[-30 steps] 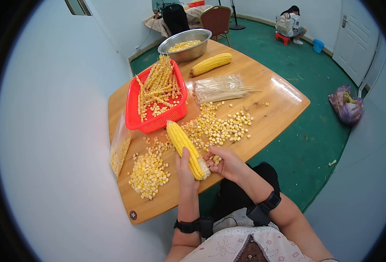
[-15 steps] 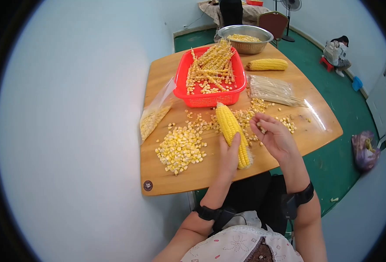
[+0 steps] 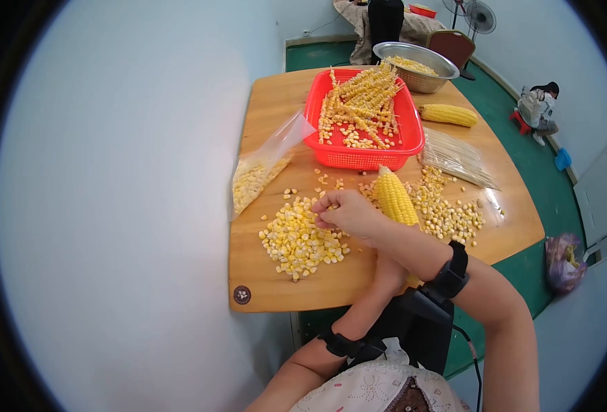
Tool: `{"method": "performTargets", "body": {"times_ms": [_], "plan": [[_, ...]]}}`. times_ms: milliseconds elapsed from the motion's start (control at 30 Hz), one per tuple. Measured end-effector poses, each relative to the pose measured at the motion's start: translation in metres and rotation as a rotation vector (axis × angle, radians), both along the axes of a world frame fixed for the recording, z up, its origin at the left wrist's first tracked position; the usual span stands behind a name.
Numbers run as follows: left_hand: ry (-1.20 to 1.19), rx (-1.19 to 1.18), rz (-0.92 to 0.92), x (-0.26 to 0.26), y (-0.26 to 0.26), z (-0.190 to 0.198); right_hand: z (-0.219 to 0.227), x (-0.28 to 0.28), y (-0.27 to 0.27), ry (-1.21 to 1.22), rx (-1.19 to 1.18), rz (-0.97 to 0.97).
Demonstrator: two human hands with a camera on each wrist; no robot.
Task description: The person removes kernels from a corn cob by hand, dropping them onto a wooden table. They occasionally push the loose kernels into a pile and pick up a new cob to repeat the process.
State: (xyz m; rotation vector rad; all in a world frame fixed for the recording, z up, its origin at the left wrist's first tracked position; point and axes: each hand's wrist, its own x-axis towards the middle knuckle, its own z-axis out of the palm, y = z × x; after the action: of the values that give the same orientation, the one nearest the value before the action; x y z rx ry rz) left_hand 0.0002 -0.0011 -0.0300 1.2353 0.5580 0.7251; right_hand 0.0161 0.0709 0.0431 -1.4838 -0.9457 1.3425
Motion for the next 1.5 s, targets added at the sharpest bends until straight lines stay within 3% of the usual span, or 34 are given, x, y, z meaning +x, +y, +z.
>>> {"method": "performTargets", "body": {"times_ms": [100,233,333,433,533,633,733,1133,1233,1300,1400,1467,1500], "plan": [[-0.121,-0.155,-0.059,-0.003,-0.001,0.008,0.000,-0.011,0.013,-0.077,-0.017,0.004],[-0.455,-0.435,-0.237,0.002,-0.001,-0.012,0.003,-0.017,0.024,-0.096,-0.061,-0.029],[-0.334,-0.112,-0.378,-0.006,0.004,-0.018,0.003,-0.018,0.029,-0.077,-0.071,-0.041],[-0.433,-0.104,-0.356,-0.004,-0.002,-0.032,0.005,-0.018,0.029,-0.061,-0.075,-0.044],[-0.378,-0.114,-0.388,-0.002,-0.001,-0.036,0.002,-0.014,0.031,-0.104,-0.031,0.029],[-0.640,-0.397,-0.462,-0.001,-0.003,-0.036,-0.002,-0.012,0.032,-0.192,-0.016,0.060],[-0.493,-0.364,-0.394,-0.003,-0.003,-0.024,-0.005,-0.012,0.034,-0.162,-0.021,0.030],[-0.370,-0.288,-0.405,-0.010,-0.001,-0.012,0.006,-0.015,0.028,-0.307,0.002,0.038],[-0.551,-0.707,-0.252,-0.003,-0.004,0.004,-0.002,-0.016,0.030,-0.249,0.061,0.000],[-0.423,-0.556,-0.166,0.001,-0.004,0.003,-0.005,-0.016,0.030,-0.237,0.080,0.006],[-0.358,-0.530,-0.169,0.007,0.001,-0.016,-0.003,-0.019,0.031,-0.288,0.089,0.042],[-0.178,-0.477,-0.156,0.003,-0.002,-0.001,0.003,-0.020,0.023,-0.323,0.059,0.039],[-0.005,-0.376,-0.113,-0.009,0.000,0.039,0.010,-0.022,0.021,-0.332,0.046,0.030]]}}
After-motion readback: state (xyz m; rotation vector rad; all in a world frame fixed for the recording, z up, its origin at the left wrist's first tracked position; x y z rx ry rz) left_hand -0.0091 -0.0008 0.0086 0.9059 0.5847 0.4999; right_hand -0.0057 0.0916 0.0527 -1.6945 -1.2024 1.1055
